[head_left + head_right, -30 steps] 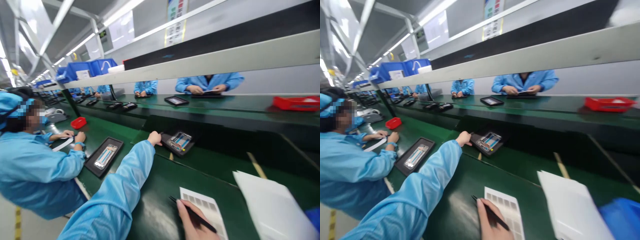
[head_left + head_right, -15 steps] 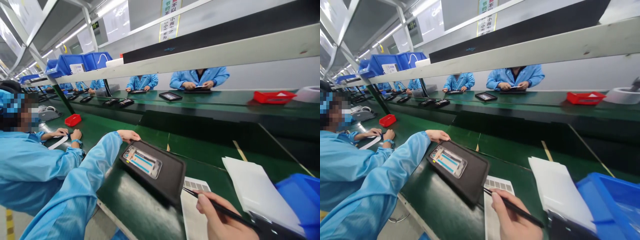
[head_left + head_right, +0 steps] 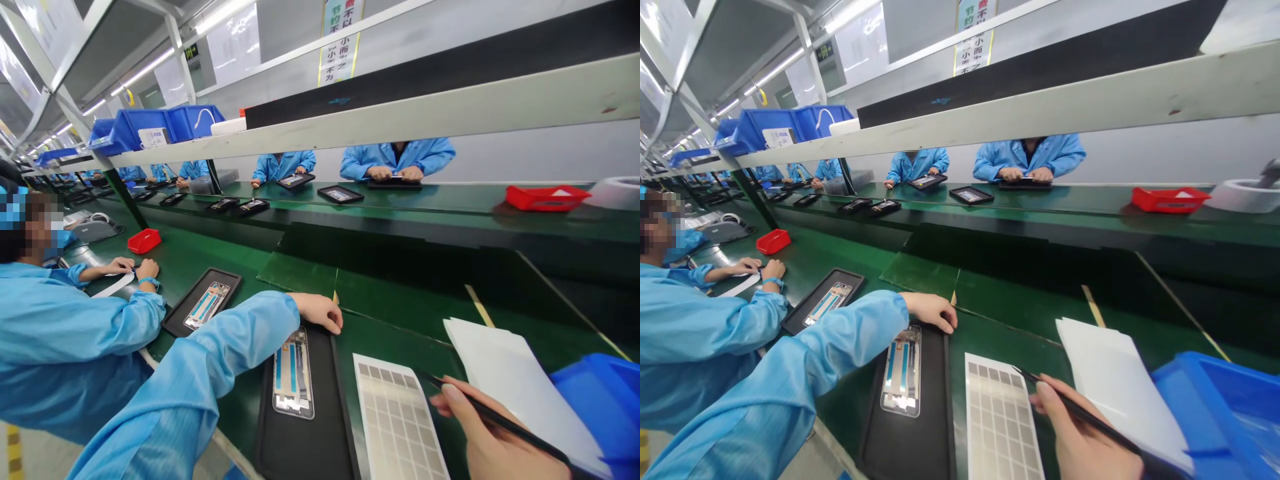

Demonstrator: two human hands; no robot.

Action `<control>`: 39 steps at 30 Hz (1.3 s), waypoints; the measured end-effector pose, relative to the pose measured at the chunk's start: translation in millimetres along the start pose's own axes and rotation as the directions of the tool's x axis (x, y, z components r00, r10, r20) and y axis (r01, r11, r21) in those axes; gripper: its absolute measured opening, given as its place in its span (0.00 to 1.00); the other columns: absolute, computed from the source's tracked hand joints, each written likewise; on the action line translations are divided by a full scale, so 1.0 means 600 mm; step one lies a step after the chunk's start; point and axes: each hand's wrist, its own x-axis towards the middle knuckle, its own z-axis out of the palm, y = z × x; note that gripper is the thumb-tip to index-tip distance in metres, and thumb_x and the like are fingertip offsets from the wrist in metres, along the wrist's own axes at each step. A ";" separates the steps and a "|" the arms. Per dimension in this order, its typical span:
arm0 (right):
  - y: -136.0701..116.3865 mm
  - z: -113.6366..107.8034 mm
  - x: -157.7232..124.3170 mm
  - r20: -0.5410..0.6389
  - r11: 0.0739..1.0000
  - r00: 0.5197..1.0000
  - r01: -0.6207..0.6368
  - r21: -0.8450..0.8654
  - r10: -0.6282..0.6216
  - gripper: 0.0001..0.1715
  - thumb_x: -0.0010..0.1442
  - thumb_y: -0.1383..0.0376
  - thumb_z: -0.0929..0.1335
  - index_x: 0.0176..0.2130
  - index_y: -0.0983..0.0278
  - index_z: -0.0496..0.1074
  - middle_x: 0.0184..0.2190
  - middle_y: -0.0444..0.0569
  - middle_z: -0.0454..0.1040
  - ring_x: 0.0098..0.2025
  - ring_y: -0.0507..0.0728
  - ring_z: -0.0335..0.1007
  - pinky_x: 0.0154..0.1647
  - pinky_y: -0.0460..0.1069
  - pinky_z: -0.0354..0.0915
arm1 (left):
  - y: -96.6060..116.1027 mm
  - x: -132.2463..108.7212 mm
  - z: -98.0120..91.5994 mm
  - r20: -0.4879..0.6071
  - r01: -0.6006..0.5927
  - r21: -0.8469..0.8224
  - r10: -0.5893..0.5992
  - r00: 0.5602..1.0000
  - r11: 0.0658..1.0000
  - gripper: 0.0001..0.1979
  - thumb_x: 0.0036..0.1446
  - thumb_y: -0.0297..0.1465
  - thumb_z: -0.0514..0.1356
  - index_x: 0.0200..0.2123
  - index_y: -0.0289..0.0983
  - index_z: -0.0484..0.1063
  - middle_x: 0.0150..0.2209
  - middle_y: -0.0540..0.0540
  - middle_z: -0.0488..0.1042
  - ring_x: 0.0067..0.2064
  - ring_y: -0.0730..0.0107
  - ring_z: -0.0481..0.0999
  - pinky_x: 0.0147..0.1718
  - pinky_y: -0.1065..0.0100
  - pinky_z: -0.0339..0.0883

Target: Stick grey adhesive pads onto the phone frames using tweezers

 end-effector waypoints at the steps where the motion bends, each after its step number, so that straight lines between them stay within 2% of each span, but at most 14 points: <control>1: 0.006 0.000 0.002 0.032 0.999 0.998 -0.045 -0.009 0.045 0.26 0.48 0.41 0.71 0.34 0.59 0.79 0.25 0.48 0.80 0.32 0.69 0.79 0.47 0.65 0.72 | 0.009 0.002 0.012 -0.079 0.000 0.046 0.003 0.997 0.999 0.14 0.56 0.32 0.64 0.44 0.32 0.78 0.47 0.39 0.77 0.52 0.53 0.75 0.56 0.57 0.65; 4: 0.016 0.000 0.005 0.075 0.992 0.989 -0.122 -0.028 0.124 0.29 0.47 0.41 0.72 0.37 0.60 0.79 0.26 0.50 0.81 0.37 0.71 0.80 0.51 0.67 0.70 | 0.039 0.007 0.059 -0.223 -0.029 0.155 0.063 0.973 0.988 0.22 0.61 0.39 0.60 0.55 0.33 0.72 0.54 0.34 0.71 0.57 0.50 0.70 0.58 0.53 0.61; 7: 0.013 0.000 0.002 0.077 0.994 0.991 -0.113 -0.004 0.113 0.28 0.49 0.43 0.73 0.39 0.62 0.80 0.25 0.52 0.81 0.34 0.69 0.81 0.43 0.63 0.75 | 0.069 0.012 0.113 -0.203 -0.078 0.324 0.150 0.968 0.943 0.30 0.61 0.48 0.60 0.61 0.39 0.66 0.57 0.35 0.70 0.57 0.48 0.70 0.56 0.51 0.63; 10: 0.001 -0.003 -0.010 0.035 0.989 0.997 -0.077 0.124 0.073 0.24 0.50 0.46 0.74 0.34 0.64 0.80 0.24 0.52 0.80 0.26 0.63 0.79 0.34 0.57 0.77 | 0.089 0.004 0.156 -0.173 -0.089 0.456 0.187 0.967 0.885 0.29 0.60 0.44 0.62 0.61 0.41 0.66 0.57 0.38 0.70 0.56 0.48 0.69 0.54 0.51 0.64; 12: -0.001 -0.002 -0.014 0.059 0.979 0.997 -0.061 0.193 0.050 0.24 0.51 0.47 0.75 0.34 0.65 0.79 0.27 0.53 0.81 0.26 0.61 0.79 0.32 0.56 0.77 | 0.089 -0.003 0.171 -0.197 -0.082 0.481 0.199 0.960 0.873 0.28 0.58 0.39 0.63 0.61 0.40 0.66 0.56 0.38 0.70 0.56 0.49 0.69 0.54 0.53 0.64; 16: 0.018 0.004 -0.010 0.172 0.969 0.985 -0.058 0.239 0.017 0.23 0.52 0.47 0.75 0.34 0.64 0.78 0.30 0.51 0.81 0.29 0.58 0.79 0.33 0.54 0.77 | 0.067 -0.005 0.178 -0.236 -0.144 0.472 0.282 0.930 0.870 0.31 0.60 0.34 0.61 0.66 0.42 0.60 0.60 0.40 0.66 0.58 0.54 0.66 0.55 0.56 0.62; 22: 0.042 0.006 -0.010 0.290 0.990 0.957 -0.020 0.137 -0.020 0.18 0.56 0.52 0.74 0.36 0.64 0.78 0.35 0.51 0.81 0.35 0.57 0.78 0.40 0.52 0.74 | 0.065 -0.014 0.189 -0.186 -0.201 0.487 0.325 0.927 0.850 0.22 0.64 0.31 0.56 0.61 0.42 0.67 0.59 0.43 0.69 0.58 0.56 0.66 0.53 0.58 0.62; 27: 0.056 0.005 -0.004 0.300 0.997 0.954 -0.022 0.072 -0.001 0.18 0.57 0.52 0.73 0.38 0.64 0.78 0.36 0.50 0.81 0.36 0.57 0.78 0.41 0.52 0.73 | 0.067 -0.016 0.192 -0.168 -0.215 0.526 0.348 0.922 0.823 0.20 0.66 0.31 0.53 0.59 0.42 0.69 0.60 0.43 0.69 0.60 0.56 0.65 0.53 0.59 0.61; 35: 0.065 0.001 0.000 0.280 1.000 0.960 -0.012 0.011 0.009 0.15 0.58 0.54 0.73 0.38 0.64 0.77 0.34 0.49 0.80 0.34 0.56 0.77 0.41 0.53 0.73 | 0.066 -0.017 0.200 -0.189 -0.236 0.576 0.408 0.893 0.783 0.22 0.63 0.29 0.53 0.60 0.38 0.68 0.59 0.42 0.69 0.57 0.54 0.67 0.51 0.58 0.60; 39: 0.067 -0.002 0.001 0.297 1.000 0.955 -0.013 -0.013 0.016 0.15 0.57 0.54 0.74 0.38 0.62 0.78 0.34 0.49 0.80 0.34 0.57 0.77 0.41 0.54 0.73 | 0.065 -0.015 0.203 -0.201 -0.234 0.588 0.420 0.885 0.774 0.21 0.62 0.29 0.53 0.58 0.39 0.70 0.58 0.42 0.70 0.56 0.54 0.68 0.49 0.58 0.61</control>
